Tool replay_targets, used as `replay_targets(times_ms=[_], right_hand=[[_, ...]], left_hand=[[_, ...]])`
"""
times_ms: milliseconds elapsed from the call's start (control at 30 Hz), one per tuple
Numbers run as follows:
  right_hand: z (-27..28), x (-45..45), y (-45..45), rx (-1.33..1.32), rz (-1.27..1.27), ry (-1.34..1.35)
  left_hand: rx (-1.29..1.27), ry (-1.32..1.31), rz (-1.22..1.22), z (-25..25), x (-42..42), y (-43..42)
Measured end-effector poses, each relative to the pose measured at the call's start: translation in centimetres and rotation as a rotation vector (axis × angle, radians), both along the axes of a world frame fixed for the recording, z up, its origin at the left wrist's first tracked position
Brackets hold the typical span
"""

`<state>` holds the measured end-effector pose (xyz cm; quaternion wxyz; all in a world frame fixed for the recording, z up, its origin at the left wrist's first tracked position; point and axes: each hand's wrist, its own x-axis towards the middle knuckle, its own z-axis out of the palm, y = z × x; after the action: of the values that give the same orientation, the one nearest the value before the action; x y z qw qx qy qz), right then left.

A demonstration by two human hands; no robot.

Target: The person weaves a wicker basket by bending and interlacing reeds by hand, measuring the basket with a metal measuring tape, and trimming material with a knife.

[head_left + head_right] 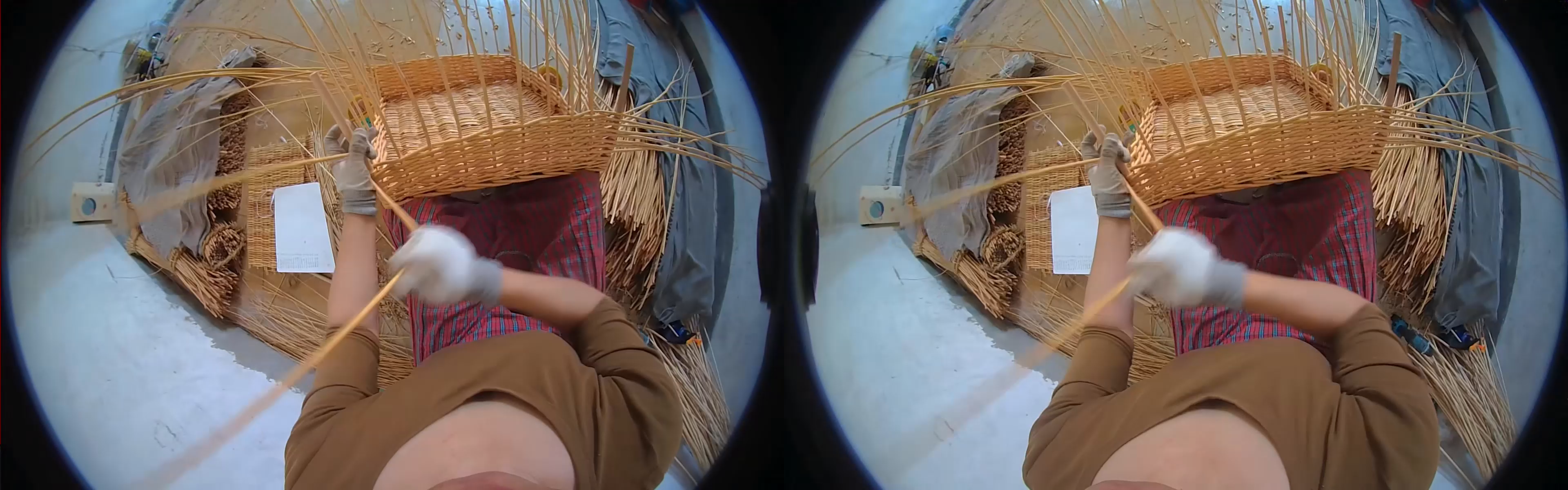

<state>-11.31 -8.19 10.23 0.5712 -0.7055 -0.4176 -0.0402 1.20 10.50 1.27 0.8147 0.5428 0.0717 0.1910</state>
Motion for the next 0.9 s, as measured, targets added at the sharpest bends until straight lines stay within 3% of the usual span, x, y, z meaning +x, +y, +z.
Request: replay_targets(times_ms=[33,100,167,200,267,300,367,433,500,533,667,733,767,800,833,900], right_hand=[[-2.1,1.9,-1.5,0.334,-0.051,0.222],[-6.1,10.2,-5.5,0.852,0.128,0.699],[-10.6,15.4,-7.1,1.100,0.309,0.802],[-9.9,15.9,-6.7,1.083,0.333,0.799],[-7.9,13.8,-6.4,0.841,0.031,0.702],[-7.4,13.0,-6.9,0.830,0.027,0.714],[-6.4,13.1,-8.5,0.322,-0.294,0.627],[-7.9,13.9,-9.5,0.221,-0.325,0.643],[-8.3,14.3,-8.8,0.127,-0.484,0.413],[-7.6,14.0,-8.0,0.178,-0.530,0.499],[-7.6,12.3,-6.5,0.365,-0.494,0.461],[-6.1,9.1,-6.1,0.182,-0.608,0.225],[-4.9,6.8,-5.8,0.160,-0.466,0.037],[-3.9,5.4,-5.2,0.138,-0.322,-0.151],[-6.2,5.1,-3.0,0.477,-0.210,-0.278],[-2.3,7.1,-4.6,-0.034,-0.347,-0.125]], left_hand=[[-0.001,0.018,0.008,-0.2,-0.2,0.3],[-0.170,-0.123,-0.037,0.1,-0.5,0.1],[-0.169,-0.126,-0.054,0.0,-0.7,0.4],[-0.162,-0.038,-0.080,-0.3,-0.5,0.9],[-0.161,0.090,-0.111,-0.1,-1.4,1.3],[-0.172,0.101,-0.106,-1.0,-2.2,1.4],[0.090,0.207,-0.159,-2.6,-2.7,1.8],[0.143,0.269,-0.250,-1.1,-4.3,0.9],[0.559,0.186,-0.108,-2.2,-3.7,0.7],[0.242,0.219,-0.233,-1.8,-3.6,0.4],[0.433,0.262,-0.102,-3.4,-3.3,0.2],[0.397,0.266,-0.101,-3.7,-3.2,0.1],[0.367,0.274,-0.104,-3.9,-3.3,0.3],[0.512,0.257,-0.101,-4.2,-3.3,0.9],[0.507,0.254,-0.091,-4.5,-3.1,1.2],[0.280,0.274,-0.156,-4.9,-3.0,1.1]])
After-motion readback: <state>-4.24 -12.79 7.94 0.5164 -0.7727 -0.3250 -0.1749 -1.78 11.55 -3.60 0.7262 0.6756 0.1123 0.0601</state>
